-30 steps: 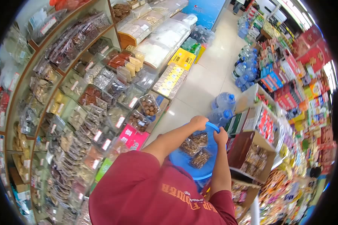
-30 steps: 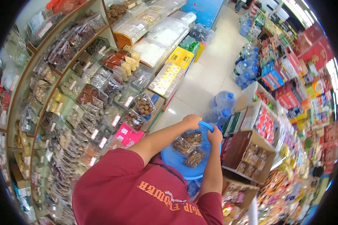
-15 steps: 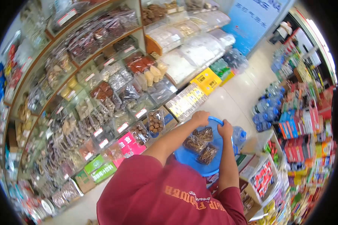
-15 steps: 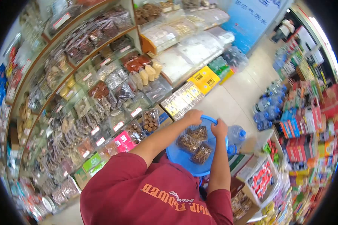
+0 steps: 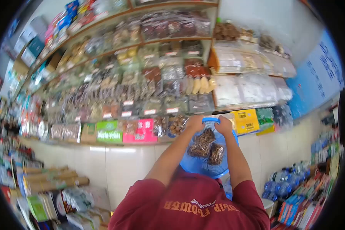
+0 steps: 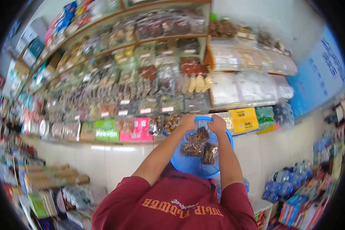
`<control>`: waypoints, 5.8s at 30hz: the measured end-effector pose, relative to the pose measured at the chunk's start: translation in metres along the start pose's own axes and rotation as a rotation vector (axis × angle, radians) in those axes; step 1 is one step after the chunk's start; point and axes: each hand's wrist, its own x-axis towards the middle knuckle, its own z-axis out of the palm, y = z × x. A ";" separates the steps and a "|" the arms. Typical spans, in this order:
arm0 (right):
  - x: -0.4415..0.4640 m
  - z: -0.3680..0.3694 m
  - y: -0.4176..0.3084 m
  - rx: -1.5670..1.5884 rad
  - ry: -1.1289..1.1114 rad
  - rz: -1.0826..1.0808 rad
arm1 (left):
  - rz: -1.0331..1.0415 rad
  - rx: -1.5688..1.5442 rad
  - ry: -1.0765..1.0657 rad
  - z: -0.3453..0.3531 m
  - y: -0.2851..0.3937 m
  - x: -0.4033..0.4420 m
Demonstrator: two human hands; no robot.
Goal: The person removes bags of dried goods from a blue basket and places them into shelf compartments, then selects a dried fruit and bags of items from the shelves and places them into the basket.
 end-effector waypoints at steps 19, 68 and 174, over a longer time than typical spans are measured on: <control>0.036 0.089 -0.345 -0.157 -0.294 -0.552 | -0.476 -0.187 0.472 -0.121 -0.239 -0.194; -0.125 0.410 -1.096 0.093 -0.690 -1.547 | -1.526 -0.189 0.946 -0.358 -0.686 -0.644; -0.303 0.405 -1.153 0.196 0.062 0.875 | 0.671 0.255 -0.346 -0.519 -0.881 -0.565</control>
